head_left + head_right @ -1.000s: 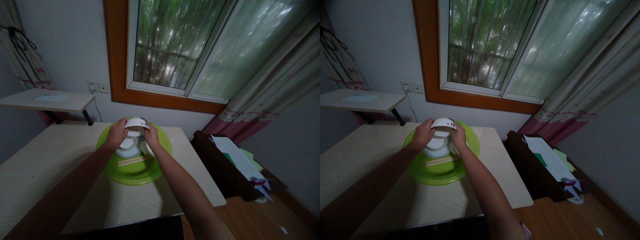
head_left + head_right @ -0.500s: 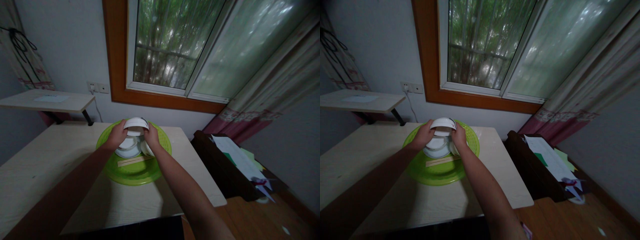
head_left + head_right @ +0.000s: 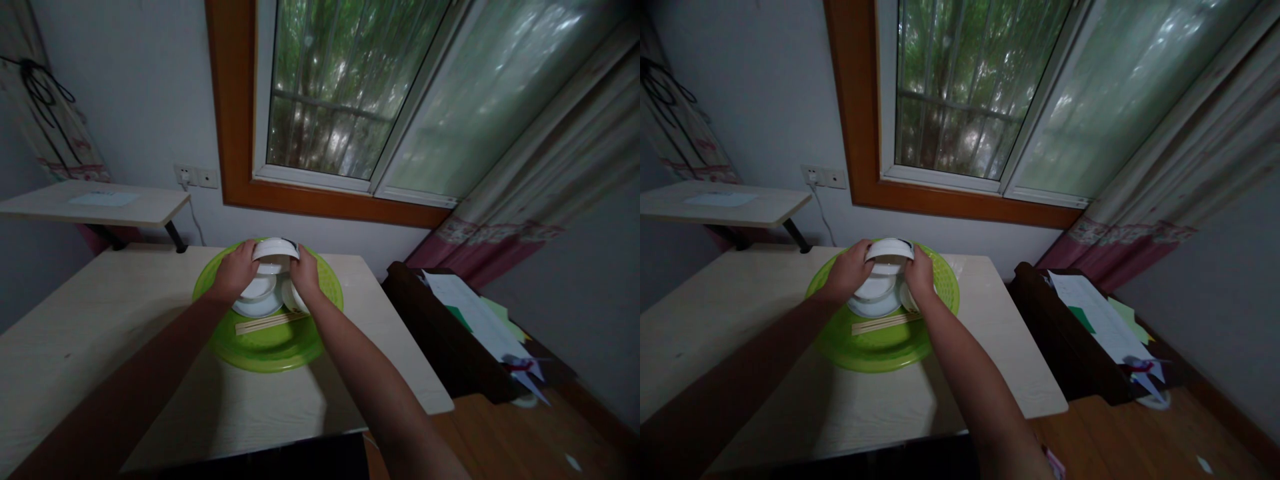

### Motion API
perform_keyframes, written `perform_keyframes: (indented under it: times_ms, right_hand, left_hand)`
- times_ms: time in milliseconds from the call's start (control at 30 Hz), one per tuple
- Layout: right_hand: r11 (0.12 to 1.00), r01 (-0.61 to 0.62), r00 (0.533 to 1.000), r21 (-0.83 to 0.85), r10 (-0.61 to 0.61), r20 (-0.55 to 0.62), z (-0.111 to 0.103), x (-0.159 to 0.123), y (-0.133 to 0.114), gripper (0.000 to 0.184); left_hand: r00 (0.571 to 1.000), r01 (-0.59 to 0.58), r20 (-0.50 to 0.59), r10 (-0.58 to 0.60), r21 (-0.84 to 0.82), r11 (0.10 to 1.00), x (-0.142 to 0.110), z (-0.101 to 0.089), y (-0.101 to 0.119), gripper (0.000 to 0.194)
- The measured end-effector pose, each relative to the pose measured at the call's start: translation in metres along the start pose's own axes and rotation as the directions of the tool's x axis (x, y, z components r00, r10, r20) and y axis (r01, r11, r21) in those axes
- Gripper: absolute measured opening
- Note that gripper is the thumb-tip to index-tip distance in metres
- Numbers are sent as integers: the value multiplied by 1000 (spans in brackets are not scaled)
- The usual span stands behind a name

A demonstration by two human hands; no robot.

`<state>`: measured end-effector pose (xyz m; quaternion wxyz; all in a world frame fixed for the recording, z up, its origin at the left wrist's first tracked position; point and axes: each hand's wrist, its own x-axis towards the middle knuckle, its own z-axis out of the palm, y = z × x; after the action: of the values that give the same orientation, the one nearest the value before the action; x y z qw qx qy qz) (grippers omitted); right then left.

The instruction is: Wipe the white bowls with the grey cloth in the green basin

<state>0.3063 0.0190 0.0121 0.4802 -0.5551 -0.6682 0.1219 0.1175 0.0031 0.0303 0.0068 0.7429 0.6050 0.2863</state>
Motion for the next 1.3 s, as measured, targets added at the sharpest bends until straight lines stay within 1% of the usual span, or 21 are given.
perform_keyframes:
  times_ms: [100, 167, 300, 367, 433, 500, 567, 667, 733, 833, 933, 1000, 1100, 1200, 1300]
  right_hand:
    - [995, -96, 995, 41, 96, -12, 5, 5, 10, 28]
    - [992, -116, 993, 56, 117, -11, 7, 6, 13, 24]
    - [996, -88, 996, 24, 88, -2, 8, 3, 10, 23]
    - [998, -60, 998, -10, 61, 12, 5, 1, 6, 26]
    - [999, -6, 999, -47, 8, 39, 1, -1, 0, 33]
    - [992, 73, 995, -101, -66, 76, -3, -4, -6, 42]
    - [973, 125, 988, -193, -103, 117, -6, -6, -12, 50]
    - [951, 137, 984, -277, -98, 150, -6, -9, -18, 55]
    - [960, 124, 986, -249, -91, 139, -5, -9, -18, 56]
    - [986, 76, 994, -148, -64, 88, -4, -6, -12, 50]
    - [997, -27, 999, -69, 30, 39, -1, 0, -1, 36]
    - [995, -95, 995, 0, 95, 12, 1, 4, 7, 29]
    - [986, -141, 990, 92, 141, 8, 6, 7, 14, 25]
    - [987, -147, 989, 61, 146, 22, 7, 6, 14, 23]
    - [996, -93, 995, -8, 94, 38, 4, 4, 11, 25]
  left_hand:
    - [1000, 7, 21, -6, -72, 997, 2, 6, -3, 34]
    - [999, 16, 42, -12, -118, 993, 3, 9, -4, 36]
    - [997, 68, 52, -59, -181, 981, 4, 10, -5, 37]
    - [996, 76, 64, -66, -177, 981, 3, 8, -4, 36]
    - [995, 67, 77, -58, -118, 991, 2, 3, -1, 36]
    - [995, 44, 86, -43, -14, 999, 0, -1, 3, 37]
    - [995, 11, 94, -20, 89, 996, -3, -5, 7, 36]
    - [994, -16, 109, -3, 174, 985, -5, -7, 10, 35]
    - [994, -4, 108, -16, 181, 983, -5, -8, 10, 34]
    - [997, 19, 73, -28, 131, 991, -4, -6, 7, 36]
    - [999, 40, 20, -41, 49, 998, -1, -3, 3, 40]
    - [998, 52, 33, -52, 4, 999, 0, 1, -1, 40]
    - [994, 61, 89, -57, -51, 997, 2, 8, -5, 40]
    - [994, 66, 98, -53, -138, 988, 3, 11, -7, 37]
    - [993, 78, 97, -60, -196, 978, 4, 9, -7, 34]
